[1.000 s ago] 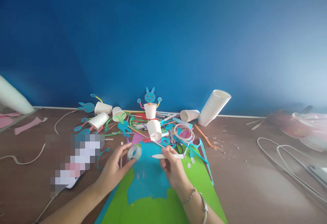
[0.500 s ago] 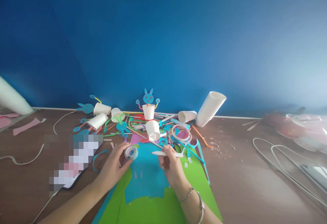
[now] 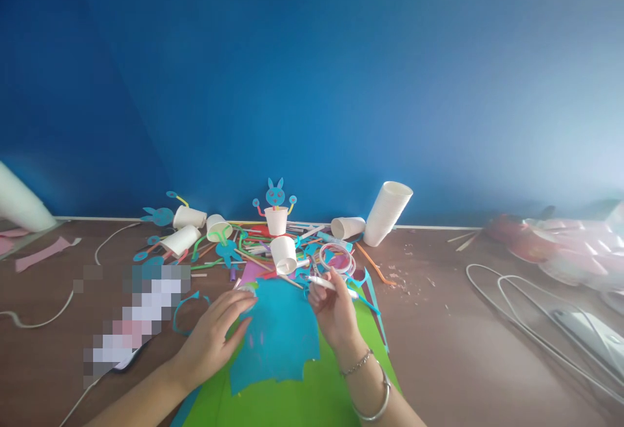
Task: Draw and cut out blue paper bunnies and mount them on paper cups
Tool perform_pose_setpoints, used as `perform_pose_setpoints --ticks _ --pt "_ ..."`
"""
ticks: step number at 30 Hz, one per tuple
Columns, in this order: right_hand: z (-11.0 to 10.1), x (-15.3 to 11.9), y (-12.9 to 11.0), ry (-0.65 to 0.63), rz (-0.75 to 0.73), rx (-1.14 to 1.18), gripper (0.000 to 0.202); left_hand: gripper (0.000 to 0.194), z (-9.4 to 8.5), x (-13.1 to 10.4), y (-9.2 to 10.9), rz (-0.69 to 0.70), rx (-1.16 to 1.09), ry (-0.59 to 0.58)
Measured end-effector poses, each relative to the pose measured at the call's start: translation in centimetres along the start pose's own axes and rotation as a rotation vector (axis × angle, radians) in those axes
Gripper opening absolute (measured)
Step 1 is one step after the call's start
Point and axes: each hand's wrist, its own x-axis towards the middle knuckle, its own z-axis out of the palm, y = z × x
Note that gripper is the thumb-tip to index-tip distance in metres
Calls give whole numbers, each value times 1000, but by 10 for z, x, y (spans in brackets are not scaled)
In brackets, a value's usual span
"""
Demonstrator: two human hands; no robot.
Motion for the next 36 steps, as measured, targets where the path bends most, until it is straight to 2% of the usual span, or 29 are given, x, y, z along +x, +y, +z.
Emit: perform_pose_setpoints --ticks 3,8,10,12,15,17,23,26,31,36 --pt "-2 2 -4 12 -63 -81 37 27 -6 10 -3 -109 64 27" --pt "-2 4 -7 84 -154 -142 19 27 -30 38 -17 -271 240 46" --pt "-2 4 -8 103 -164 -170 18 25 -39 47 -24 -331 311 -1" --pt "-2 3 -8 101 -188 -189 19 21 -44 52 -29 -380 354 -101" --pt "-4 3 -8 99 -249 -223 17 12 -43 55 -32 -436 370 -234" --pt "-5 3 -7 117 -275 -257 18 12 -39 56 -31 -457 374 -250" --pt "-5 3 -5 110 -310 -353 20 11 -25 68 -25 -416 343 -188" --pt "-8 3 -8 157 -309 -280 18 12 -21 76 -23 -383 306 -166" --pt "-17 7 -22 181 -362 -147 28 31 -13 80 -20 -284 206 -151" --pt "-25 10 -30 209 -384 -97 29 29 1 79 -10 -230 143 -69"
